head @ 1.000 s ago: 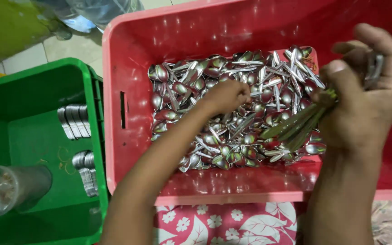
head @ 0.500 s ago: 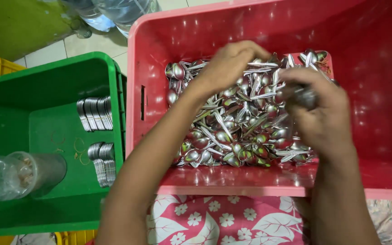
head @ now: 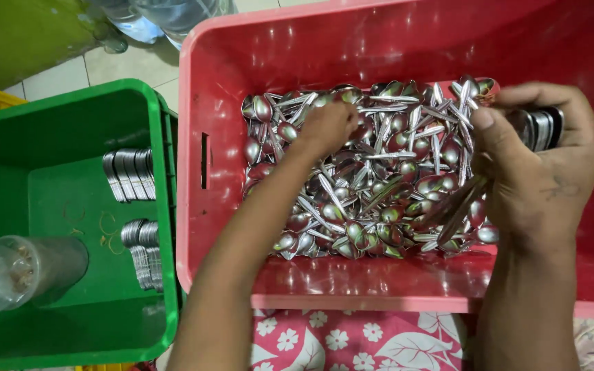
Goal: Sorting metal spoons from a large bin and bundling them together using rubber bands
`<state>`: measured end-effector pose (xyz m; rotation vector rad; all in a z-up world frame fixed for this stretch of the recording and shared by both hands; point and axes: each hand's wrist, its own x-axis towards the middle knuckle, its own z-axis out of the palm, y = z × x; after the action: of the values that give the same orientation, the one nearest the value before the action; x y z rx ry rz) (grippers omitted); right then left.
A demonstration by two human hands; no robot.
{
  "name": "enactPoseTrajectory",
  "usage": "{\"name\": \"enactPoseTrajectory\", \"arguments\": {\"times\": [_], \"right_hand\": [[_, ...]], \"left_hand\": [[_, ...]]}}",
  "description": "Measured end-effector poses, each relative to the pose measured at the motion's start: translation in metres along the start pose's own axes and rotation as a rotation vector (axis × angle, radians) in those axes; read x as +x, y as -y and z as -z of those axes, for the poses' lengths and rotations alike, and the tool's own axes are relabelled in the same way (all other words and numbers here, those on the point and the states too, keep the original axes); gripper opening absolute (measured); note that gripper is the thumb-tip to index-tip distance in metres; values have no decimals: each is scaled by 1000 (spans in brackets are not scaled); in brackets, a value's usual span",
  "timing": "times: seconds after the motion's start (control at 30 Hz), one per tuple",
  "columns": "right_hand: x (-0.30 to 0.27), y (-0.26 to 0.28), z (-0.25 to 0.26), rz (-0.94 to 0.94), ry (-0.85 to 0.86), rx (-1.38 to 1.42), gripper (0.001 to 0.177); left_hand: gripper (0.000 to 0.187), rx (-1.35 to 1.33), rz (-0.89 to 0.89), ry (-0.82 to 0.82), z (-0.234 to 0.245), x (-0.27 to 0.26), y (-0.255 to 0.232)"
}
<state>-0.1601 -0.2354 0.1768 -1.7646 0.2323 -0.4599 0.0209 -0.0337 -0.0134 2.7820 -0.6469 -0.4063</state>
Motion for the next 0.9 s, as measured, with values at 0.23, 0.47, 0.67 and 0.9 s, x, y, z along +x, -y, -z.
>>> {"name": "enactPoseTrajectory", "arguments": {"times": [0.23, 0.47, 0.67, 0.9], "right_hand": [[2, -5, -5, 2, 140, -12, 43], [5, -10, 4, -128, 64, 524, 18], [6, -26, 16, -69, 19, 550, 30], [5, -12, 9, -120, -17, 233, 19]], "left_hand": [[2, -798, -290, -120, 135, -78, -87], [32, -1042, -206, -46, 83, -58, -69], [52, 631, -5, 114, -64, -33, 11], [17, -120, 89, 118, 22, -51, -5]]}}
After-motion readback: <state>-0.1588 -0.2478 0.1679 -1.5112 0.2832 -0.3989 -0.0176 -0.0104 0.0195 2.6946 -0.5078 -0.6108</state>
